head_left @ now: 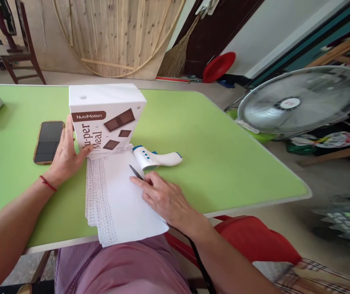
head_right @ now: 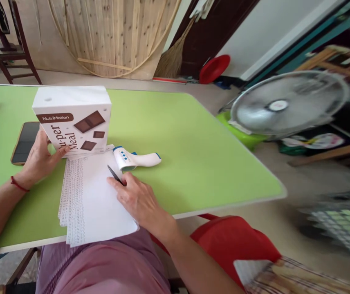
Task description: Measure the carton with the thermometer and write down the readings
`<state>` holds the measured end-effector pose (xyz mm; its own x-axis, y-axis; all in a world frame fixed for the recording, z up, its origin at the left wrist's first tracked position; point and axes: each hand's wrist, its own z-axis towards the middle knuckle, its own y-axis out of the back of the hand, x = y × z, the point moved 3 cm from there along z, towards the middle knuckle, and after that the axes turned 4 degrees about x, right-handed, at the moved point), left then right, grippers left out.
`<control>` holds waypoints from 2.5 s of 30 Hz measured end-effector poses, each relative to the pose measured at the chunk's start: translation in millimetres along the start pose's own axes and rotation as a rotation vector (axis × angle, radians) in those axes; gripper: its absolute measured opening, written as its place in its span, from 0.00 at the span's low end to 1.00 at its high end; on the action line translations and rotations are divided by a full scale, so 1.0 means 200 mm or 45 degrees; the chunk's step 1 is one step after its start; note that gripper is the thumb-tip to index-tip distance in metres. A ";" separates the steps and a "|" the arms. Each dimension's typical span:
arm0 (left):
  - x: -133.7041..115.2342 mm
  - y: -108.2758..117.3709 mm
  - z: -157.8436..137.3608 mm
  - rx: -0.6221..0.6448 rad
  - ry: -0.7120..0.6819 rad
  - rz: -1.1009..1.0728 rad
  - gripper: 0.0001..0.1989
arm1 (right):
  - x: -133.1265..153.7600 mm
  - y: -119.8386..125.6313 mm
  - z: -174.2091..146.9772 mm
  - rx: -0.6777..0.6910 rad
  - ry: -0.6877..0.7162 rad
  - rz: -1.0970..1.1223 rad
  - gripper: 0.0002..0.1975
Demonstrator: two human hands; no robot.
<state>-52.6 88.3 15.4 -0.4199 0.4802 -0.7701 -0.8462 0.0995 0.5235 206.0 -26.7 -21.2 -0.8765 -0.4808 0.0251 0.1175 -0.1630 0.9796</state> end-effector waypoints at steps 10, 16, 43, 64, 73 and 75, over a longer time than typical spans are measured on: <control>-0.23 -0.18 -0.16 0.472 -0.521 0.418 0.33 | -0.07 0.21 0.10 -0.356 0.182 0.759 0.21; -0.20 -0.36 -0.27 0.965 -0.565 0.283 0.54 | 0.00 0.25 0.29 -0.284 0.144 1.261 0.12; -0.33 -0.33 -0.35 1.099 -0.442 0.638 0.56 | 0.06 0.02 0.40 -0.389 -0.180 1.139 0.06; -0.32 -0.33 -0.35 1.067 -0.473 0.645 0.53 | 0.07 0.01 0.40 -0.302 -0.188 1.111 0.05; -0.32 -0.34 -0.34 1.064 -0.448 0.620 0.53 | 0.07 0.02 0.41 -0.349 -0.204 1.095 0.06; -0.32 -0.34 -0.34 1.068 -0.447 0.615 0.53 | 0.07 0.01 0.41 -0.338 -0.217 1.087 0.06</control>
<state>8.7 -8.2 4.8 -0.4216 0.8445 -0.3303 -0.0548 0.3399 0.9389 156.2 36.3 -2.0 -0.4965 -0.3988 0.7710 0.8438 -0.0131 0.5366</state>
